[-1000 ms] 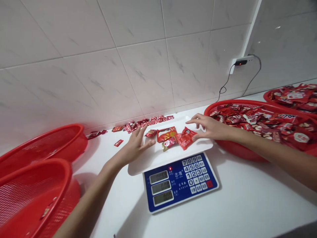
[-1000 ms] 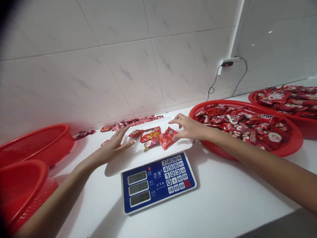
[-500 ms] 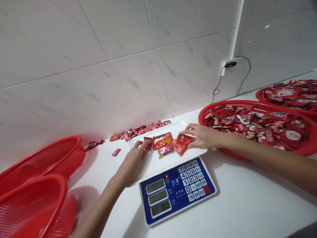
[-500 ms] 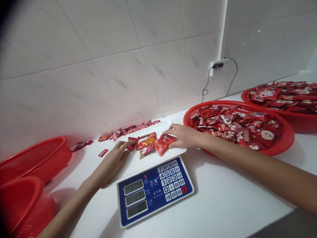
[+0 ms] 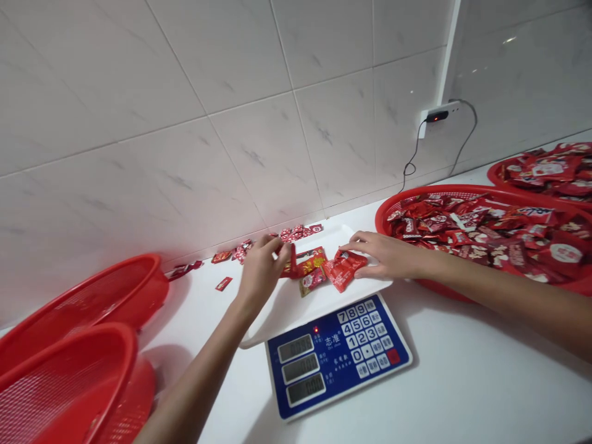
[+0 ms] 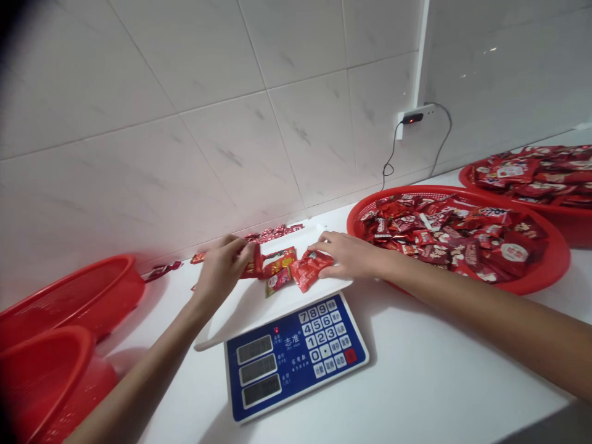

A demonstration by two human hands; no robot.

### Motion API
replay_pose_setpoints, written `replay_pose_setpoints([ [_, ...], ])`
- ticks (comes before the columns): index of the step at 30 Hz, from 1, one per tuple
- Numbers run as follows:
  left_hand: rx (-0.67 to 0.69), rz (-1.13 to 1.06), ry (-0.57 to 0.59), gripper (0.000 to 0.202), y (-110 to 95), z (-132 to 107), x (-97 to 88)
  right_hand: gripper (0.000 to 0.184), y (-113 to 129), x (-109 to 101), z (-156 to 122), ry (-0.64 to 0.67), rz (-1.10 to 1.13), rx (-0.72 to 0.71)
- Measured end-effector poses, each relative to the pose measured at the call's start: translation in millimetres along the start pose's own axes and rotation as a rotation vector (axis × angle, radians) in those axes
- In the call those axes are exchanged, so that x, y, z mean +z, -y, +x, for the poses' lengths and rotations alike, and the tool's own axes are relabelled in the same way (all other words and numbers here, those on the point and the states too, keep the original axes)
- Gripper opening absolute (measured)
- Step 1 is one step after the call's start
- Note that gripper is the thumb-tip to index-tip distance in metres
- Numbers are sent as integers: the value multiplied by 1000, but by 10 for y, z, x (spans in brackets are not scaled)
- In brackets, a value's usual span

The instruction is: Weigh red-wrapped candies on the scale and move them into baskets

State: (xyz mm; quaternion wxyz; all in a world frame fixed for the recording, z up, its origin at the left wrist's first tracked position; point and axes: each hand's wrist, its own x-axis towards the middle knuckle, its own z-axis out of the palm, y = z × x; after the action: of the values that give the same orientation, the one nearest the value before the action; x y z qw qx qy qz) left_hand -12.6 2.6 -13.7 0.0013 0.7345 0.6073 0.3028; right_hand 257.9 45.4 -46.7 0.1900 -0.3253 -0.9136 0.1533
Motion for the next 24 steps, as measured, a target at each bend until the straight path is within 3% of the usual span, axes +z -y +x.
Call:
replay_pose_setpoints([
  [5,62,-22,184,24,-80,95,284,52,-25,15,-7,18,13,-7],
  [6,72,-27,213,30,-73,66,310,52,-29,17,-5,20,21,-9],
  [9,109,-45,322,81,-35,-84,331,53,-28,23,10,28,23,-14],
  [11,141,-52,394,97,-18,-193,324,53,-12,29,23,41,8,-13],
  [18,176,-3,397,54,-10,-262,298,54,41,36,13,89,-36,-34],
  [24,130,18,369,44,-27,-125,346,51,22,74,1,84,-38,-61],
])
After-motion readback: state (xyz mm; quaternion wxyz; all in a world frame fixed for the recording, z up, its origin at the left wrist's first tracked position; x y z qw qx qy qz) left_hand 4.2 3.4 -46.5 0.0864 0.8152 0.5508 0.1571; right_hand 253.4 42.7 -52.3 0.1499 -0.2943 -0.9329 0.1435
